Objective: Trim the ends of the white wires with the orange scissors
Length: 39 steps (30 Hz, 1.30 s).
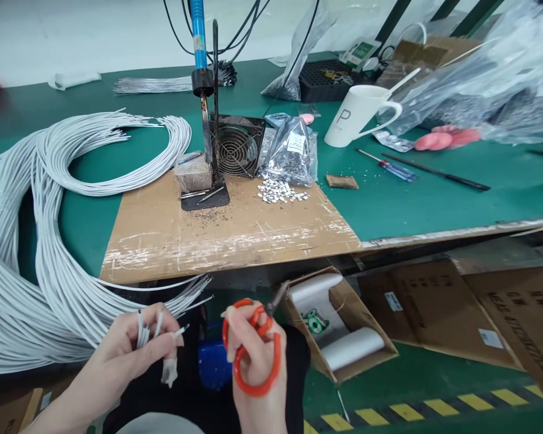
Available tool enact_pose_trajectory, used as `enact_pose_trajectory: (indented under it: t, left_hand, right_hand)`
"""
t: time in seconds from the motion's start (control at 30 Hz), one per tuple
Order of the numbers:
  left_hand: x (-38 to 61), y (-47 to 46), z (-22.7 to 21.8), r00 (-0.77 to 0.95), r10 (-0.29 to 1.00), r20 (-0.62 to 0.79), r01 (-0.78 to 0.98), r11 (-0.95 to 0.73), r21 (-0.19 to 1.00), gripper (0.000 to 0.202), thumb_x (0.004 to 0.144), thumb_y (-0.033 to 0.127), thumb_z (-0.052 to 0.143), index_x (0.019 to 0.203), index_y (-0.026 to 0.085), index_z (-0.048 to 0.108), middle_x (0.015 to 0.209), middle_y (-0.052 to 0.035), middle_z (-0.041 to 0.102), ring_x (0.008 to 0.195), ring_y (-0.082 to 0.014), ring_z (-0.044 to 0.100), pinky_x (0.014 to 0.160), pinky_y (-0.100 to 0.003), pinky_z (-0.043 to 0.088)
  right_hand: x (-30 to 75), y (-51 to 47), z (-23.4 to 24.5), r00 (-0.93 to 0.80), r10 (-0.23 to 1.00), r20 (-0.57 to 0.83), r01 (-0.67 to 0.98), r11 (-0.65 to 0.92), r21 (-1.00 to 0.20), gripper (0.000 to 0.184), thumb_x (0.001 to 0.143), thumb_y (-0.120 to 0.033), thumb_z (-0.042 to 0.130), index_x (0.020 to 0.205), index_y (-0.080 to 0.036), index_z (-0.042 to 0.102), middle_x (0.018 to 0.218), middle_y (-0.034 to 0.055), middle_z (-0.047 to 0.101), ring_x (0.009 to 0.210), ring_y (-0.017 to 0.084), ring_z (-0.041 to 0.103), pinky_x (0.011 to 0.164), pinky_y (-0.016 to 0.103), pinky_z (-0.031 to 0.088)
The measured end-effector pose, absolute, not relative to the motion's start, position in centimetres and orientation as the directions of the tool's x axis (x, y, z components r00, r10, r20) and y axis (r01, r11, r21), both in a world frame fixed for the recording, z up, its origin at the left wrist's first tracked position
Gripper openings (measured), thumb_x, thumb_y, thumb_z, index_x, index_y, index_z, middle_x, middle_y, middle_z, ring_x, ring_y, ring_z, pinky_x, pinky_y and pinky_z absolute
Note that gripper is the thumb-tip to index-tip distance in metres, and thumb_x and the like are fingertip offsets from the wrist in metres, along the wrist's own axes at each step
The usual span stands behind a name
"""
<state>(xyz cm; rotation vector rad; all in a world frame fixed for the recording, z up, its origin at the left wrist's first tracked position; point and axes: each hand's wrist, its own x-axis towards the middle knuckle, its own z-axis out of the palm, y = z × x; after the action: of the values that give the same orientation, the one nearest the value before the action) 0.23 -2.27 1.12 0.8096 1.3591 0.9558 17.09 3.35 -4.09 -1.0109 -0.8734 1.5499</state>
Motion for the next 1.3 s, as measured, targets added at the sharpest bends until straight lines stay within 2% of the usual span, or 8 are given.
enact_pose_trajectory:
  t: [0.07,0.1,0.2,0.33,0.53,0.8,1.07,1.3]
  left_hand:
    - [-0.2,-2.3,1.1,-0.011,0.894,-0.447,-0.164,0.439,0.883,0.039,0.094,0.053,0.071,0.083,0.016,0.068,0.065,0.0022,0.060,0.048,-0.0058,0.033,0.046,-0.020,0.023]
    - [-0.3,-2.3,1.1,0.013,0.885,-0.465,-0.211,0.457,0.864,0.039,0.094,0.055,0.071,0.087,0.016,0.070,0.066,0.0025,0.061,0.045,-0.0043,0.027,0.044,-0.020,0.017]
    - [-0.5,-2.2,1.4,0.063,0.869,-0.491,-0.308,0.484,0.819,0.040,0.092,0.057,0.072,0.100,0.018,0.073,0.065,0.0033,0.061,0.041,-0.0019,0.019,0.041,-0.021,0.006]
    - [-0.5,-2.4,1.5,0.072,0.865,-0.496,-0.369,0.485,0.793,0.042,0.088,0.058,0.077,0.099,0.017,0.073,0.059,0.0044,0.059,0.040,-0.0011,0.016,0.041,-0.020,0.009]
    - [-0.5,-2.5,1.6,0.100,0.859,-0.503,-0.353,0.503,0.789,0.044,0.087,0.060,0.077,0.097,0.017,0.072,0.056,0.0055,0.054,0.041,-0.0025,0.023,0.040,-0.019,0.008]
    - [-0.3,-2.4,1.8,0.070,0.856,-0.512,-0.343,0.503,0.793,0.046,0.085,0.062,0.079,0.097,0.018,0.072,0.055,0.0071,0.052,0.042,-0.0026,0.021,0.042,-0.018,0.011]
    - [0.0,-2.5,2.1,0.020,0.842,-0.539,-0.378,0.506,0.775,0.048,0.079,0.061,0.084,0.094,0.017,0.072,0.055,0.0070,0.052,0.043,-0.0030,0.024,0.044,-0.019,0.013]
    - [0.1,-2.4,2.1,0.015,0.838,-0.546,-0.390,0.507,0.768,0.048,0.078,0.061,0.085,0.094,0.017,0.072,0.055,0.0064,0.054,0.043,-0.0034,0.025,0.044,-0.019,0.013]
  right_hand:
    - [17.7,3.6,-4.2,-0.087,0.988,-0.127,-0.291,-0.147,-0.945,0.054,0.091,-0.039,0.075,0.048,-0.021,0.047,0.045,-0.0034,0.044,0.049,0.012,0.046,0.058,0.027,0.045]
    - [18.0,3.6,-4.3,-0.129,0.986,-0.104,-0.223,-0.131,-0.966,0.052,0.093,-0.039,0.073,0.050,-0.021,0.050,0.046,-0.0031,0.046,0.048,0.012,0.046,0.056,0.027,0.044]
    - [18.5,3.4,-4.2,-0.286,0.957,-0.050,-0.026,-0.060,-0.998,0.047,0.096,-0.042,0.068,0.058,-0.020,0.051,0.054,-0.0034,0.045,0.049,0.011,0.040,0.047,0.025,0.031]
    - [18.5,3.3,-3.5,-0.422,0.906,0.022,0.165,0.101,-0.981,0.045,0.093,-0.036,0.069,0.063,-0.021,0.038,0.064,-0.0051,0.036,0.056,0.010,0.034,0.050,0.025,0.027]
    - [18.6,3.7,-2.5,-0.586,0.809,0.049,0.336,0.297,-0.894,0.045,0.086,-0.023,0.067,0.065,-0.023,0.027,0.063,-0.0051,0.037,0.055,0.010,0.036,0.048,0.023,0.027]
    - [18.5,3.7,-2.0,-0.601,0.796,0.069,0.384,0.363,-0.849,0.043,0.086,-0.020,0.060,0.063,-0.023,0.023,0.057,-0.0056,0.036,0.050,0.009,0.034,0.046,0.024,0.024]
    - [18.6,3.5,-2.5,-0.578,0.813,0.069,0.357,0.328,-0.874,0.039,0.080,-0.013,0.056,0.061,-0.022,0.023,0.056,-0.0062,0.033,0.049,0.008,0.030,0.044,0.024,0.021]
    - [18.4,3.5,-2.5,-0.571,0.818,0.072,0.348,0.320,-0.881,0.040,0.081,-0.014,0.057,0.061,-0.022,0.023,0.055,-0.0066,0.032,0.049,0.008,0.029,0.044,0.024,0.020]
